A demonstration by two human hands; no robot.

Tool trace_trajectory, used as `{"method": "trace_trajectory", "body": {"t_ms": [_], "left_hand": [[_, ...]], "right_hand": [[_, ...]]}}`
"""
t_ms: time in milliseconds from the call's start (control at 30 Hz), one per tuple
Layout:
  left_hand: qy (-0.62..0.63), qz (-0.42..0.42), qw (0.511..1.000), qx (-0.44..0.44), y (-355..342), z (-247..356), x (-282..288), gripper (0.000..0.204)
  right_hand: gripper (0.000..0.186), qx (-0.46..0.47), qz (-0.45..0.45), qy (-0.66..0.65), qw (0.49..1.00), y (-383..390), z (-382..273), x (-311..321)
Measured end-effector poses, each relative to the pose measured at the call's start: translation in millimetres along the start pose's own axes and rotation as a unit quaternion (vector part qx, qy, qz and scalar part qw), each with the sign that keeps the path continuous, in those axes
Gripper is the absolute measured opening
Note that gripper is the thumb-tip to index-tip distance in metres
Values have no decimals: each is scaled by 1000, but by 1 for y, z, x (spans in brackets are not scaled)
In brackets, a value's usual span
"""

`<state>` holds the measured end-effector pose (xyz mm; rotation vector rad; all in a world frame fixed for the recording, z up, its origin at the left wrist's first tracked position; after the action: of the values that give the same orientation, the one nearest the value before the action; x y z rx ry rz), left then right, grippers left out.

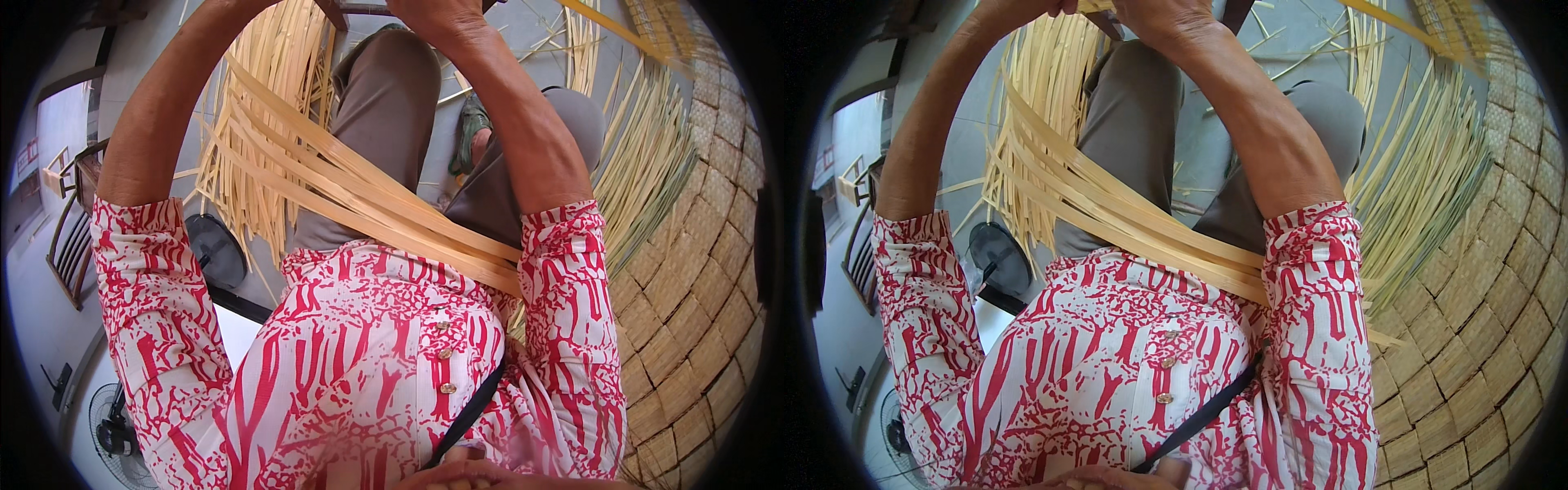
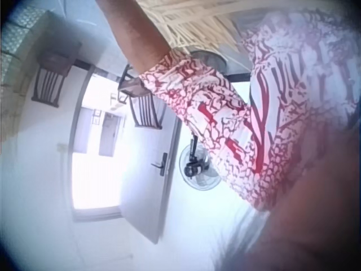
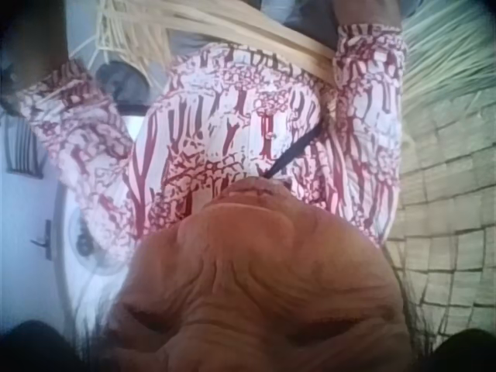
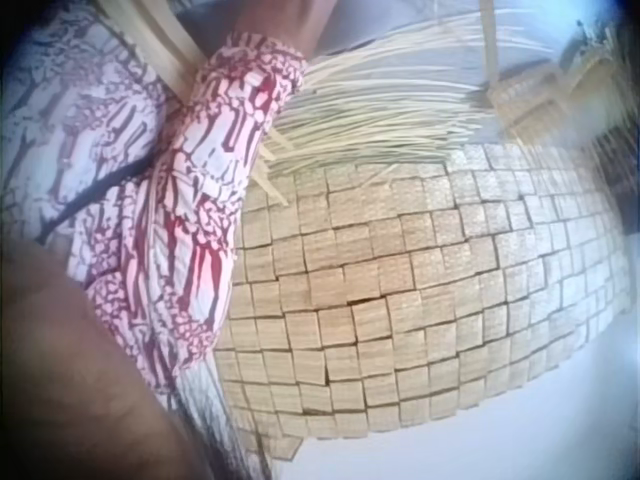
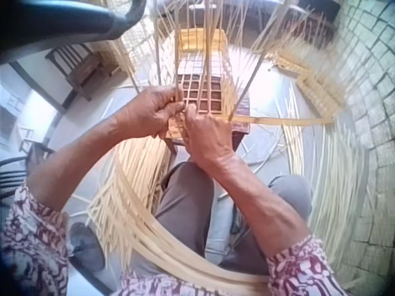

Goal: The person weaves a basket by hand, interlacing thin bamboo strips through a pre-formed frame. They repeatedly pull, bend, and tuck the strips to form a tight grid pattern on the basket's side.

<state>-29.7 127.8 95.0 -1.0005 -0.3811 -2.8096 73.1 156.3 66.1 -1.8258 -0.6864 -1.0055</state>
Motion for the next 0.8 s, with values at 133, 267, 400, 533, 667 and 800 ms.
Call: {"method": "trace_trajectory", "body": {"t_ms": [133, 267, 400, 533, 667, 800], "left_hand": [[-13, -10, 1000, -4, 5, 8, 1, 11], [-95, 55, 988, -106, -3, 10, 8, 12], [3, 31, 997, -73, -21, -7, 9, 16], [3, -5, 1000, 9, -25, -12, 10, 17], [-61, 93, 992, -52, 0, 1, 25, 19], [64, 45, 997, 21, -3, 6, 8, 21]], "right_hand": [[19, 12, -13, -9, 1000, -2, -1, 1], [19, 32, 13, -6, 999, -2, -5, 5], [19, 20, 23, -4, 1000, -4, -1, -1], [17, 23, 45, -6, 999, -7, 0, 1], [13, 26, 37, -35, 998, -12, -9, 6], [13, 3, 32, -29, 999, -9, 6, 7]]}}
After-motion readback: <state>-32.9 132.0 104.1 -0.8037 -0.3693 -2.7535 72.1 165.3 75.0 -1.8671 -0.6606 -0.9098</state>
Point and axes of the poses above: each hand's wrist, its own y-axis away from the middle knuckle, its own x-axis out of the back of the hand, z = x × y, the point moved 9 cm from there along -y, towards the middle knuckle, and after that the axes turned 8 degrees about x, right-handed, at the moved point
